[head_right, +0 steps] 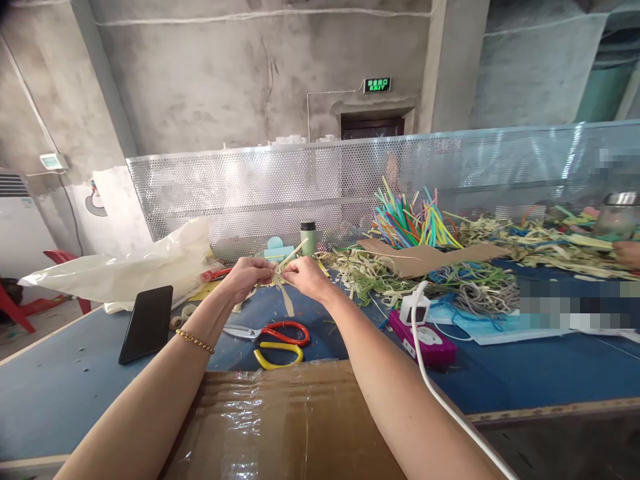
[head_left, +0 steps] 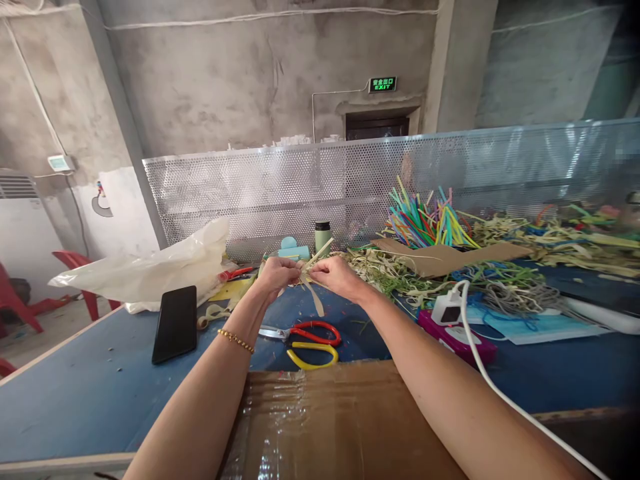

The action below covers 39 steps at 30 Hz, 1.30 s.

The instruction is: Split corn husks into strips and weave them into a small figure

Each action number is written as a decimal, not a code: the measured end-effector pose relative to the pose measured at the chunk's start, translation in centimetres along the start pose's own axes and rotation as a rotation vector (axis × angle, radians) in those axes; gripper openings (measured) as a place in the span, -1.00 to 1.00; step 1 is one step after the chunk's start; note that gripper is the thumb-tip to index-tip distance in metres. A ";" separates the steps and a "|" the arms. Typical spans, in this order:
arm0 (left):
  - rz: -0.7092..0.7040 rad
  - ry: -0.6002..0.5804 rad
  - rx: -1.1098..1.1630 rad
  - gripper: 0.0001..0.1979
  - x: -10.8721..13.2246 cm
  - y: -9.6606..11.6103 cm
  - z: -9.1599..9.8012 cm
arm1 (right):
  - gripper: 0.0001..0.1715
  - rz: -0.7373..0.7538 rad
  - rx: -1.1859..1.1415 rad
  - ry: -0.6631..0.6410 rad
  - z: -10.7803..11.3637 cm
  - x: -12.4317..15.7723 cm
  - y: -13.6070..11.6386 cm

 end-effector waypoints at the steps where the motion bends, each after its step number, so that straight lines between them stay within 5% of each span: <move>1: 0.000 -0.004 0.007 -0.91 0.0 -0.1 0.0 | -0.82 -0.030 -0.029 -0.018 0.0 0.1 -0.1; 3: 0.000 -0.009 0.006 -0.92 -0.1 -0.2 0.2 | -0.89 -0.121 -0.129 -0.081 0.0 0.2 -0.3; 5: 0.006 -0.005 -0.006 -0.91 -0.2 -0.4 0.4 | -0.76 -0.179 -0.259 -0.164 0.1 0.5 -0.6; 12: 0.020 -0.066 0.080 -0.94 -0.4 -1.0 0.8 | -0.71 -0.074 -0.512 -0.429 0.9 1.4 -1.8; 23: 0.168 -0.111 0.288 -0.93 -0.4 -0.5 1.8 | -0.72 -0.234 -0.405 -0.391 0.6 1.6 -1.6; 33: 0.167 -0.111 0.309 -0.92 -0.6 -0.7 2.0 | -0.71 -0.134 -0.295 -0.313 0.8 1.4 -1.6; 39: 0.188 -0.093 0.370 -0.92 -0.7 -1.0 2.5 | -0.75 -0.067 -0.546 -0.417 0.8 1.4 -1.7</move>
Point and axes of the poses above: each hand's wrist, its own x-axis away from the middle knuckle, its own z-axis out of the back of the hand, y = z × x, the point moved 2 cm from there along -x, towards the middle knuckle, and after that the axes turned 13 degrees about -z, right-handed, at the moved point
